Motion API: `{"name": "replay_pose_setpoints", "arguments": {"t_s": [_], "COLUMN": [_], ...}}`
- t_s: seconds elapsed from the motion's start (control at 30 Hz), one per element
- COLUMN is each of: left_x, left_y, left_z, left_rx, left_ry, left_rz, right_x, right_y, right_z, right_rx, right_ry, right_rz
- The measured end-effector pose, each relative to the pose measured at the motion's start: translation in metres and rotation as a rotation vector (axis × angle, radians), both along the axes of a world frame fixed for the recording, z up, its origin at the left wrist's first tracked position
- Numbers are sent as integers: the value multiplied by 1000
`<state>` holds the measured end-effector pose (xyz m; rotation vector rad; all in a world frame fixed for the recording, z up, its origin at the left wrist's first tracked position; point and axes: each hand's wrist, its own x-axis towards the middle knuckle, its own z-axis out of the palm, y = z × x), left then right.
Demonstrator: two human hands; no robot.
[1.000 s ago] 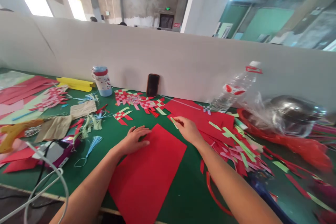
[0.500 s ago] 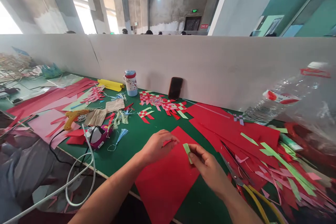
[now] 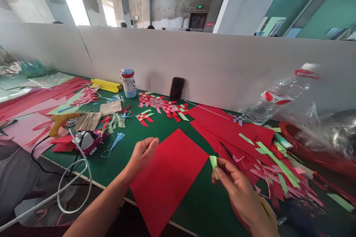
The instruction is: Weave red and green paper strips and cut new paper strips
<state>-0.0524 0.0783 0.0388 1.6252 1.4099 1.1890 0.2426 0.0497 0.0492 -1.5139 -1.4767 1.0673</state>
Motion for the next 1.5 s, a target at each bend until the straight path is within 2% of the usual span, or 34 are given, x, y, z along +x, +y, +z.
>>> {"name": "replay_pose_setpoints", "arguments": {"t_s": [0.17, 0.3, 0.47, 0.63, 0.77, 0.9, 1.03, 1.23, 1.33, 1.5], "left_x": [-3, -5, -10, -15, -14, -11, 2, 39, 49, 53], "left_y": [-13, -20, -21, -24, -29, -33, -37, -33, -27, -21], "left_z": [-7, -9, -12, -13, -12, -8, 1, 18, 18, 11], "left_rx": [8, 23, 54, 1, -21, -31, 76, 215, 225, 218], "left_ry": [64, 104, 139, 229, 293, 323, 344, 423, 414, 388], "left_rz": [-87, -138, -82, 16, 36, 35, -83, -327, -337, -308], "right_x": [28, 36, 28, 13, 5, -3, -17, -49, -57, -59], "right_y": [-9, -12, -12, -12, -11, -10, -9, -15, -19, -20], "right_z": [-11, -14, -11, -11, -13, -6, -6, -15, -12, -4], "right_rx": [33, 30, 35, 30, 53, 31, 9, -38, -22, 62], "right_ry": [17, 34, -20, -34, -3, -15, 29, 73, 79, 4], "right_rz": [-88, -145, -158, -126, -72, -59, -20, 130, 165, 63]}}
